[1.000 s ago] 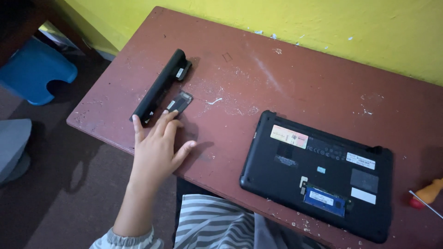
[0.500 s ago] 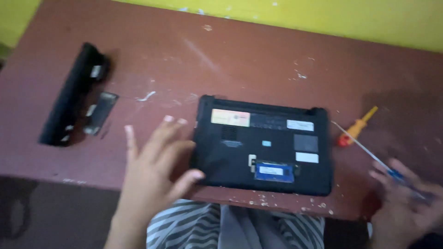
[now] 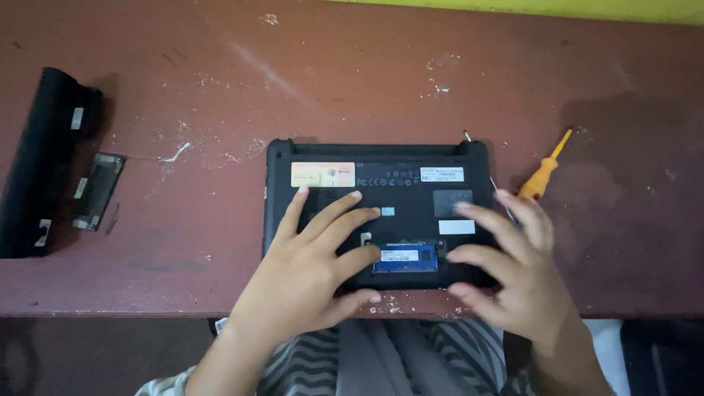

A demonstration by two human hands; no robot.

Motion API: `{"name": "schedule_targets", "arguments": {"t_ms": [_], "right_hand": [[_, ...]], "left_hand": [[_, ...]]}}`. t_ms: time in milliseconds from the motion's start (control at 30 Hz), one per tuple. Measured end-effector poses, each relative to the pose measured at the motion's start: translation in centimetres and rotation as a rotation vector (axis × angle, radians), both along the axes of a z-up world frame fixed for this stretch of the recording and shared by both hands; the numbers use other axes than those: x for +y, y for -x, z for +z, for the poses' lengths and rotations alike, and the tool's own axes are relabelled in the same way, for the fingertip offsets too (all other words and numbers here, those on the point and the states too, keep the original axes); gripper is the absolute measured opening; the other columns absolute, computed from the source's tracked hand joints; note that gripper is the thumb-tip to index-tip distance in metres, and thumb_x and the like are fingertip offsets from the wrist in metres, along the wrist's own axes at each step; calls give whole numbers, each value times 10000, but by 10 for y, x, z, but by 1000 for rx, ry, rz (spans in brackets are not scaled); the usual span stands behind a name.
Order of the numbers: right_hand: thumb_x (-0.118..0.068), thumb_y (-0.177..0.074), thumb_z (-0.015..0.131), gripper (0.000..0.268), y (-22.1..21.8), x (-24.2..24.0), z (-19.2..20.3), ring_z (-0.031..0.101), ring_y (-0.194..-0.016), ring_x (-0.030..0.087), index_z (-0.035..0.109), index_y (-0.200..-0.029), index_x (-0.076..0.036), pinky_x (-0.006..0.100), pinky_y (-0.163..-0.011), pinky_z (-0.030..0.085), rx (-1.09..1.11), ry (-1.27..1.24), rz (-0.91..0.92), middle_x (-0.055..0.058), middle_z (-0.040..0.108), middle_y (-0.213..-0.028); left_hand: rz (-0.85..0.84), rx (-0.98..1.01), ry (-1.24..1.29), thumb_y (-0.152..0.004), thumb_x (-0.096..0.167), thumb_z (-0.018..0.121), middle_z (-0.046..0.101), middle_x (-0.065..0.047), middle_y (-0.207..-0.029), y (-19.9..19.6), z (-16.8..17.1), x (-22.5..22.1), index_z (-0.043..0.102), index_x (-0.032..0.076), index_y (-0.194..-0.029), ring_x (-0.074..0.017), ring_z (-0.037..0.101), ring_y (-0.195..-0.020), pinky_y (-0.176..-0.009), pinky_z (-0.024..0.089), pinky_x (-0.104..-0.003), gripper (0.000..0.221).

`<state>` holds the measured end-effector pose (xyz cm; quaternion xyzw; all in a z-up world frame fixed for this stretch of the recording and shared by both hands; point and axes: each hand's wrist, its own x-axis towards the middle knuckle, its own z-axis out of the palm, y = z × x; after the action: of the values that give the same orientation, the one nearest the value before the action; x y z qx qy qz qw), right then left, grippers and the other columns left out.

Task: Disassembling a laptop by removing the battery, unscrewing the back cover screws, and removing internal components.

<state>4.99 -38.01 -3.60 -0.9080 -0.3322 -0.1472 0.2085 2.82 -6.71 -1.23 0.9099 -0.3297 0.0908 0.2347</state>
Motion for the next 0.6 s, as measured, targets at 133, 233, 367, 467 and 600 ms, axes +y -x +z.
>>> {"name": "schedule_targets", "arguments": {"t_ms": [133, 233, 367, 467, 600], "right_hand": [[-611, -758, 743, 367, -15, 20, 7, 362, -1453, 405, 662, -883, -275, 703, -1167, 244, 40, 95, 147, 20, 546, -1469], [-694, -726, 741, 456, -20, 22, 4, 386, -1426, 397, 654, -862, -267, 681, -1137, 286, 45, 80, 184, 32, 552, -1438], [-733, -715, 738, 503, -21, 25, 3, 410, -1395, 409, 634, -849, -259, 652, -1102, 315, 11, 100, 166, 49, 558, -1411], [-726, -722, 741, 495, -20, 28, 3, 421, -1386, 415, 633, -856, -262, 629, -1108, 306, 7, 99, 156, 54, 562, -1398], [-683, -727, 759, 460, -20, 30, 5, 418, -1388, 415, 627, -849, -259, 643, -1098, 312, 7, 129, 147, 62, 556, -1391]], "left_hand": [[-24, -19, 7, -741, 438, 833, 563, -113, -1424, -5, -1, 0, 669, 205, -1066, -366, 454, -1428, -1122, 246, -749, 432], [-14, -7, -10, -656, 410, 895, 551, -97, -1430, -5, -1, 0, 657, 220, -1059, -349, 451, -1428, -1126, 257, -744, 506], [6, -25, -15, -660, 370, 845, 568, -96, -1398, -6, 1, -3, 659, 231, -1033, -342, 488, -1390, -1119, 281, -726, 439], [24, -59, -31, -694, 382, 806, 567, -102, -1373, -7, 0, -6, 646, 235, -1024, -344, 504, -1363, -1113, 294, -720, 395], [34, -60, -57, -681, 411, 797, 564, -110, -1359, -7, -2, -7, 647, 246, -1025, -344, 502, -1362, -1101, 310, -721, 410]]}}
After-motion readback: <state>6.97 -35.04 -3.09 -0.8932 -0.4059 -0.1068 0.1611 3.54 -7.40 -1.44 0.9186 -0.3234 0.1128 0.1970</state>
